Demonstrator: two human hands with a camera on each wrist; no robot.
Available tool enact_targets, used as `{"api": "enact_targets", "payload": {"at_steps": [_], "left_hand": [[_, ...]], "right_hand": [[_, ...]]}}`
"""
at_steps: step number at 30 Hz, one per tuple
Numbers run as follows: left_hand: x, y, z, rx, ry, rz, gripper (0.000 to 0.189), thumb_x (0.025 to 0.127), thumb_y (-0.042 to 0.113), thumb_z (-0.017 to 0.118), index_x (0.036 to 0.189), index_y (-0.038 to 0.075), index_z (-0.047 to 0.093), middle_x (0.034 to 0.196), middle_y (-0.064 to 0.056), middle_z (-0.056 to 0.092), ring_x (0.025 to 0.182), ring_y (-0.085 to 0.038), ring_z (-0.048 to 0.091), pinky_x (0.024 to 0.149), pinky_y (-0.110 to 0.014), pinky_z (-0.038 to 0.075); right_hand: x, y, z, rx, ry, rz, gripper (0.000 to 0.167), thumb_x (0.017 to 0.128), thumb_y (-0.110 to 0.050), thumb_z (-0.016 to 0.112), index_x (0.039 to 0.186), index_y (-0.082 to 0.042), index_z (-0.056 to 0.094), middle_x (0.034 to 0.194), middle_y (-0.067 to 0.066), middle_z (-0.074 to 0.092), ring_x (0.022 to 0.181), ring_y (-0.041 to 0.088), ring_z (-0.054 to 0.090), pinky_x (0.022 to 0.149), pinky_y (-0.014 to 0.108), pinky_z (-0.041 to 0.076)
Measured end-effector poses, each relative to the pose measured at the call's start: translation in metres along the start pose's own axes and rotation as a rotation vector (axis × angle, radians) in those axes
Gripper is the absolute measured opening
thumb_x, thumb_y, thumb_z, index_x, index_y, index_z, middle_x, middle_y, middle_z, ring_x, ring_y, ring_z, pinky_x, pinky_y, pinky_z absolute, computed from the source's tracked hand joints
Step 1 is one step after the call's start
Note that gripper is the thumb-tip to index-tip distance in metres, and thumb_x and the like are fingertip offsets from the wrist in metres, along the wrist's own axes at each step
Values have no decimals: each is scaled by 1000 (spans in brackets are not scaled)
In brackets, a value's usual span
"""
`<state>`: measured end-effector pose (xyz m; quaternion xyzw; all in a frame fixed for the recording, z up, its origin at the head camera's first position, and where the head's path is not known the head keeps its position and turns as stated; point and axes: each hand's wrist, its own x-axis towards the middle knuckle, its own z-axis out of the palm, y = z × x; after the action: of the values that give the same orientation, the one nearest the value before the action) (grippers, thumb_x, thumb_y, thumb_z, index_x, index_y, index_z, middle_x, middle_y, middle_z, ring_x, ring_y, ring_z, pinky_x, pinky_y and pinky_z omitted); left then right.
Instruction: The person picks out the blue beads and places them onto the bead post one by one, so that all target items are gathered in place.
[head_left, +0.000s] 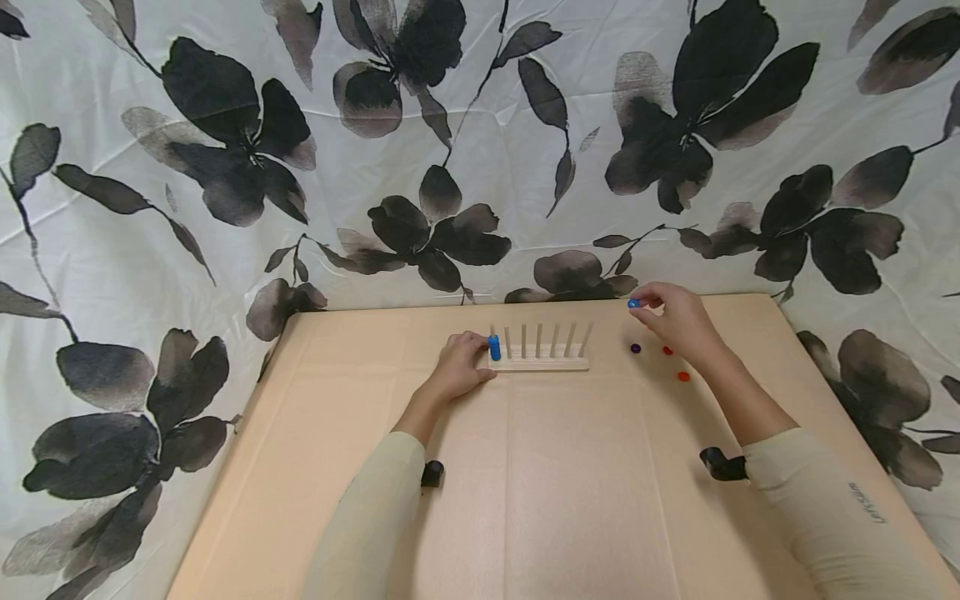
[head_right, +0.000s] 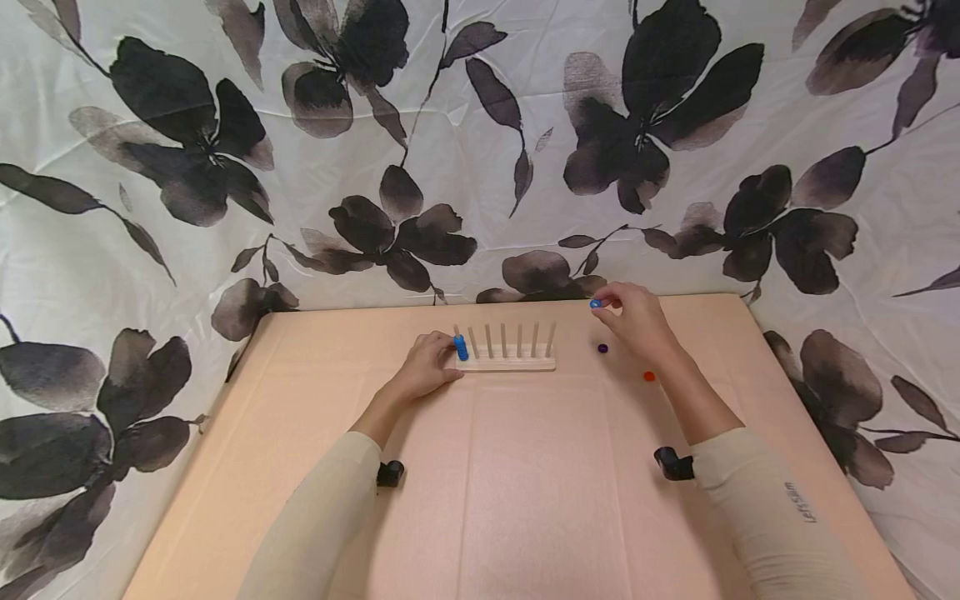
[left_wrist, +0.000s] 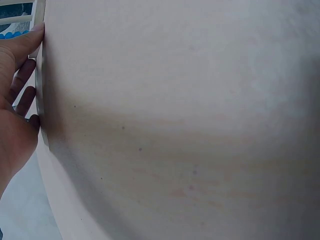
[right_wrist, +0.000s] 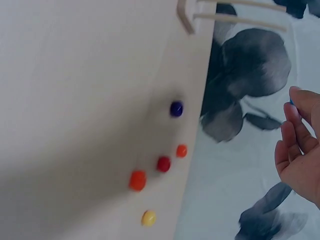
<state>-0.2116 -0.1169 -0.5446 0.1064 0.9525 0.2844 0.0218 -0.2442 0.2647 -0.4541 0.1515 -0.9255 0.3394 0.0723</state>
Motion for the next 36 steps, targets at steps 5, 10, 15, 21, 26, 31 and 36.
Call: {"api": "enact_targets", "payload": {"at_steps": [5,10,15,21,26,31,36], "left_hand": [[-1,1,-1,5,-5,-2,59,88,26,84,139,7,62,140,-9,59,139,-31,44,120,-46,34],[-2,1,-1,-2,3,3,58,88,25,84,138,6,62,140,-9,59,139,-31,43,120,-47,33],[-3,1,0,4,6,3,59,88,26,84,139,7,62,140,-9,59,138,-31,44,119,-46,34],[-3,0,-1,0,5,1,59,88,26,84,139,7,62,140,-9,59,138,-31,44,119,-47,34],[-2,0,-1,0,6,-4,58,88,26,84,139,7,62,139,-9,59,138,-30,44,119,-46,34],[0,-1,-1,7,6,-10,58,88,26,84,139,7,62,139,-8,59,137,-29,44,118,-45,35],[1,-1,-1,2,11,-3,58,88,26,84,138,8,63,138,-9,59,135,-30,45,117,-46,36]], "right_hand": [[3,-18,6,13,18,-74,18,95,-11,75,111,-3,72,107,17,72,104,35,64,93,53,50],[9,-36,12,16,3,-132,19,95,-11,74,112,-2,72,108,17,73,104,35,66,93,54,50],[12,-54,20,36,-31,-147,21,96,-11,74,115,-3,73,114,17,72,108,36,66,94,55,51],[18,-76,33,54,-56,-193,20,96,-14,74,113,-5,74,110,14,72,107,33,64,95,52,49],[23,-91,46,51,-71,-230,21,95,-15,75,114,-7,76,109,12,72,105,31,61,94,49,47],[29,-104,61,41,-90,-269,23,93,-12,76,115,-6,77,107,12,74,102,30,61,92,48,47],[34,-114,75,37,-123,-294,21,93,-13,77,113,-6,77,104,10,75,101,29,62,92,46,49]]}}
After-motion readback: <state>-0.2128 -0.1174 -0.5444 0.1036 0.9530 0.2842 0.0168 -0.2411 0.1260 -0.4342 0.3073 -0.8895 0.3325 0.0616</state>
